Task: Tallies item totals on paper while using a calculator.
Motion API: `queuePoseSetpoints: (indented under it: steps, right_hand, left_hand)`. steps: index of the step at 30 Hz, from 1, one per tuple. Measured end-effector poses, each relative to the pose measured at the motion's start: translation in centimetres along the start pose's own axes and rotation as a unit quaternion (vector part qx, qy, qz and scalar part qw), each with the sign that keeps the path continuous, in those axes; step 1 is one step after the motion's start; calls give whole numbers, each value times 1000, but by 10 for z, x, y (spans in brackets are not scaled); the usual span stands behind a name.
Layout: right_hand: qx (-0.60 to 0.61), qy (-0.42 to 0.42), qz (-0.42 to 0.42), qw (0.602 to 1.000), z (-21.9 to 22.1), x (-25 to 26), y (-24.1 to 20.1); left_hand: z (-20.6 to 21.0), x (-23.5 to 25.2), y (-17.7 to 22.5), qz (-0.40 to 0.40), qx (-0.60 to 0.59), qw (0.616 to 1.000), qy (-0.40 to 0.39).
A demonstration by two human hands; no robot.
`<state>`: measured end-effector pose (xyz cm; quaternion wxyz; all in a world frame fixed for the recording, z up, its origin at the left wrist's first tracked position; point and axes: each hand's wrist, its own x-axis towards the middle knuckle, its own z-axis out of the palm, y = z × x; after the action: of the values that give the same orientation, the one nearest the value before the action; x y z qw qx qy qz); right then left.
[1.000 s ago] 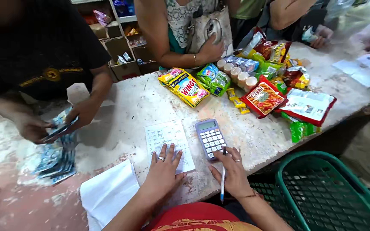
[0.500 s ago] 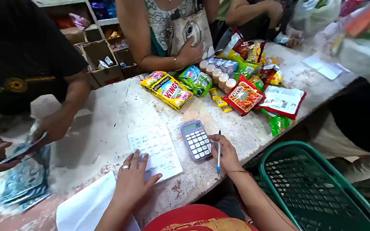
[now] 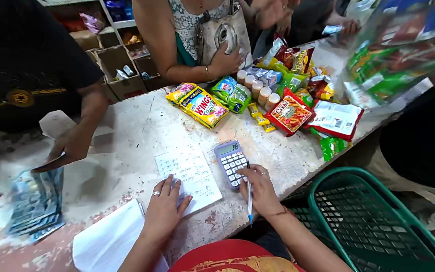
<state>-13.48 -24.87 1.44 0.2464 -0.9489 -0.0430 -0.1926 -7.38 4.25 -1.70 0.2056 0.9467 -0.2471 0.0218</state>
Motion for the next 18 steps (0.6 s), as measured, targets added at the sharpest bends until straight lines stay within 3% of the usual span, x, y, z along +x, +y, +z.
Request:
queuePoseSetpoints:
  steps: [2,7,9,12,15,18]
  right_hand:
    - [-27,-29,-25,999,7,-10,-9]
    - [-41,7,-48,998,6,-32,-9]
    - [-20,-25,-32,999,-1,-36,-4]
    - [7,35,16,999,-11,-33,13]
    - [-11,25,45,999,-15,-28,33]
    - [-25,22,17,999,-10,-30,36]
  left_hand:
    - [-2,1,1,-5,5,1000,-16]
    - [-3,1,5,-11,25,998,-49]
    - [-3,0,8,-8,28,998,-59]
    - [-10,-2,19,12,41,996,-84]
    - [-34,-3,42,14,47,980,-194]
    - [-52,3,54,44,34,959,-279]
